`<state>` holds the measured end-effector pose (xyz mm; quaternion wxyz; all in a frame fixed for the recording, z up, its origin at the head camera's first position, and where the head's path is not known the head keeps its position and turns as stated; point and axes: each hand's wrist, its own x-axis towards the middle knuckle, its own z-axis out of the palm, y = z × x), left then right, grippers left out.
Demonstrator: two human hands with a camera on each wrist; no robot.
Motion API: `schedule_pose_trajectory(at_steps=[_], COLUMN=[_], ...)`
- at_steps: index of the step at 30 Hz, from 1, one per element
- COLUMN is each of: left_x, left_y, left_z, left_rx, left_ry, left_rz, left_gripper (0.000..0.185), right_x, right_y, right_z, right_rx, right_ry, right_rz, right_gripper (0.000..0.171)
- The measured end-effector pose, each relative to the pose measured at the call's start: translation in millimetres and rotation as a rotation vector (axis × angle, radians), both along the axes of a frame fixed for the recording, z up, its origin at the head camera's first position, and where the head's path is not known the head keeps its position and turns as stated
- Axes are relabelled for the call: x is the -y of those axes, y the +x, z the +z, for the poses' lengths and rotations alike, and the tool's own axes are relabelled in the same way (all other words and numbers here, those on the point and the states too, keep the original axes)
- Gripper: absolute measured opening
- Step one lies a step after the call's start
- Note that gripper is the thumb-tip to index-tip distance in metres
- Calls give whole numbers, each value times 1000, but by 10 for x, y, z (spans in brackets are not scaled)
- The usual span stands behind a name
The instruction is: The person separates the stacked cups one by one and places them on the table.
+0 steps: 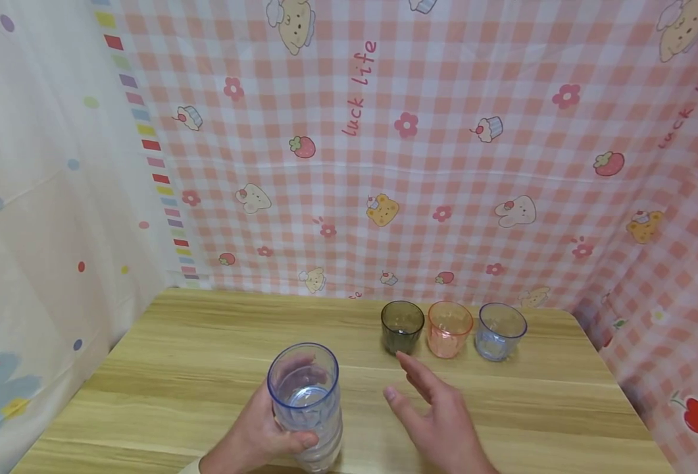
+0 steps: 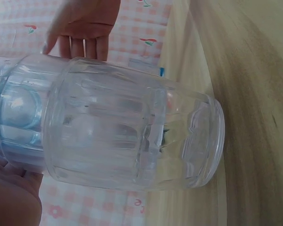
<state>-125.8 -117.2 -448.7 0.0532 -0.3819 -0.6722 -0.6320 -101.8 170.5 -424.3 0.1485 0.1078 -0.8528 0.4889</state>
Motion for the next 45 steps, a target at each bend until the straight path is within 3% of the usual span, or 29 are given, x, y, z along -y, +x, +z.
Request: schedule_pose_trajectory(at_steps=[5,14,28,39,45], left_x=[17,37,26,15,10], left_y=[6,48,-18,24,34], left_z=[-26,-7,-46,-60,-61], left_rx=[16,185,136,176,220], left_ry=[0,-14,-28,-5,17], left_rz=[2,4,-26,-47,-68], left_gripper=[91,90,80,79,78], right_x=[55,173,398,517,584], right_y=[38,83,59,42,21], right_z=[58,193,244,227,227], right_rx=[-19,53,-93,-16,-44], right_ry=[11,-131,-211,-224,-222], right_rz=[75,271,491,516,525], right_gripper=[49,54,68,73,78])
